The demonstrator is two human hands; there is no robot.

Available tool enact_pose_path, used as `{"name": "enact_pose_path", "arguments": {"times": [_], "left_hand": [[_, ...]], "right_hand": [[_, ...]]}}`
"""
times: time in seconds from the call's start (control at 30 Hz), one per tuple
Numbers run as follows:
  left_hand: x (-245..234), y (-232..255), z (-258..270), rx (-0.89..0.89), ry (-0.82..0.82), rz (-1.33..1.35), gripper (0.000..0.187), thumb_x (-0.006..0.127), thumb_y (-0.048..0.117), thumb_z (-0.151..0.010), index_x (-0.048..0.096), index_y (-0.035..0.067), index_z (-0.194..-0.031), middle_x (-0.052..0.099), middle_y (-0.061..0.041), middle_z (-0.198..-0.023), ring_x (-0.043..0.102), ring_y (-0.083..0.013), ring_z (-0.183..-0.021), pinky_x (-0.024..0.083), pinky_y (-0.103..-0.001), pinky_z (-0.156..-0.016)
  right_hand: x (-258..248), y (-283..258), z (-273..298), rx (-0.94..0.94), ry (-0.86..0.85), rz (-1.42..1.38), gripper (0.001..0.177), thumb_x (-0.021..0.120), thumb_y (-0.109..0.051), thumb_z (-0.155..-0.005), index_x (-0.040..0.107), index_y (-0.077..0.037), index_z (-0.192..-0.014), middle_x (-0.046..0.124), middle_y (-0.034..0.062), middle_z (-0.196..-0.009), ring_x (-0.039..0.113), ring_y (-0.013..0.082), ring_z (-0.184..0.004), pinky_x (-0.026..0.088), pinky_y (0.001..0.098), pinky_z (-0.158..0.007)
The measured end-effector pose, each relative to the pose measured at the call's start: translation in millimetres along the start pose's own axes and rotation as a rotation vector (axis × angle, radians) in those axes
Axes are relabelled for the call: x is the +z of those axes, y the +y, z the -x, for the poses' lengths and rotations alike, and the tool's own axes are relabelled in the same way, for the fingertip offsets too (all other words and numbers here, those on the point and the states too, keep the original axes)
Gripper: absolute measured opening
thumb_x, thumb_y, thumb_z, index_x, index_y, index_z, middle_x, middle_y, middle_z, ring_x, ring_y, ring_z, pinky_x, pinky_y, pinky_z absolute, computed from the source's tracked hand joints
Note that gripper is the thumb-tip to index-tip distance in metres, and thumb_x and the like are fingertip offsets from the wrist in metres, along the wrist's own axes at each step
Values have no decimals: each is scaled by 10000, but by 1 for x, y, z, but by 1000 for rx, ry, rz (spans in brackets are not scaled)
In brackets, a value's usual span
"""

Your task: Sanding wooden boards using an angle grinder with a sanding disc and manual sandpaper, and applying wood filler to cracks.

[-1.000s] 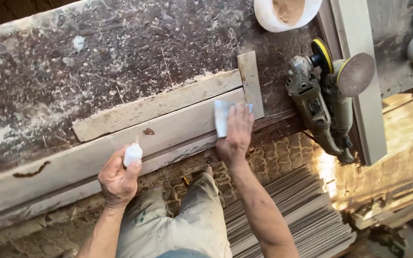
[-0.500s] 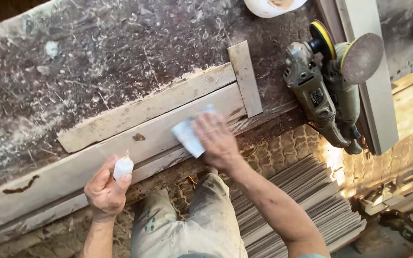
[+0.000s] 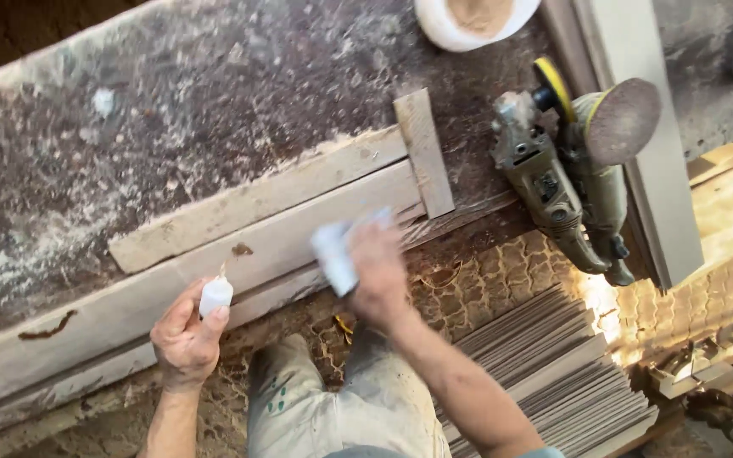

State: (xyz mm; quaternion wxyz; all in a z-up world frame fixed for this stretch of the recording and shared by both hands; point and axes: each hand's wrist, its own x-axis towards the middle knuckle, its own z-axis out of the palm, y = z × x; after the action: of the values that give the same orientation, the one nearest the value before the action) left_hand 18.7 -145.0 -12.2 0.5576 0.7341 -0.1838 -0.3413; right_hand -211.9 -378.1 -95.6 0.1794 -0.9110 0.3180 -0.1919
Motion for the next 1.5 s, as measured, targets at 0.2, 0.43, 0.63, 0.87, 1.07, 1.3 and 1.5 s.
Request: {"name": "enact_pose_path", "arguments": {"times": [0.2,0.43,0.63,0.87,1.07,1.3,1.5], "left_hand": [[4,5,0,-6,46,-53,354,742,65,-923,672,-85,-1236,708,-131,-1246,646,-166,-1153,497,-285,-1061],[12,2,2,10,85,-20,351,741,69,-943,673,-79,-1254,710,-107,-1230,644,-146,-1134,497,-284,-1073],[19,10,4,51,116,-142,329,741,63,-933,679,-68,-1228,712,-117,-1239,654,-157,-1143,503,-288,-1066],[29,17,-1,37,116,-88,322,747,84,-959,687,-32,-1253,718,-96,-1223,658,-137,-1140,524,-281,-1046],[93,59,-12,114,-14,-275,260,762,129,-928,741,-6,-1149,756,-113,-1150,735,-154,-999,611,-273,-862],[174,91,-39,263,-174,-308,225,771,122,-899,720,-12,-1073,743,-166,-1174,735,-226,-1046,591,-304,-912],[212,91,-52,307,-192,-474,243,790,118,-855,733,-27,-1041,726,-204,-1154,724,-326,-1037,572,-396,-913]], "right_hand": [[-29,19,-25,-121,-106,79,692,634,-404,-1038,449,104,-1470,462,336,-1513,372,421,-1459,161,518,-1258],[-6,-30,-1,-274,-555,-92,874,630,-71,-871,180,-31,-1619,99,196,-1702,32,334,-1584,-22,518,-1301],[-41,49,-27,-185,-206,-12,905,744,-171,-958,188,-6,-1652,124,180,-1744,105,308,-1643,50,492,-1357],[-29,11,4,-304,-391,-157,802,697,-128,-884,330,46,-1574,268,235,-1668,196,386,-1580,56,547,-1310],[-32,50,-7,-235,-146,-59,689,666,-148,-1009,338,11,-1594,292,211,-1687,193,387,-1604,78,565,-1348],[-66,54,-31,-153,-114,-81,525,632,-196,-1021,495,33,-1474,397,210,-1609,254,335,-1574,103,555,-1309],[-111,82,5,-204,-209,-289,418,649,-240,-1061,565,-46,-1422,631,140,-1434,549,311,-1422,245,531,-1287]]}}
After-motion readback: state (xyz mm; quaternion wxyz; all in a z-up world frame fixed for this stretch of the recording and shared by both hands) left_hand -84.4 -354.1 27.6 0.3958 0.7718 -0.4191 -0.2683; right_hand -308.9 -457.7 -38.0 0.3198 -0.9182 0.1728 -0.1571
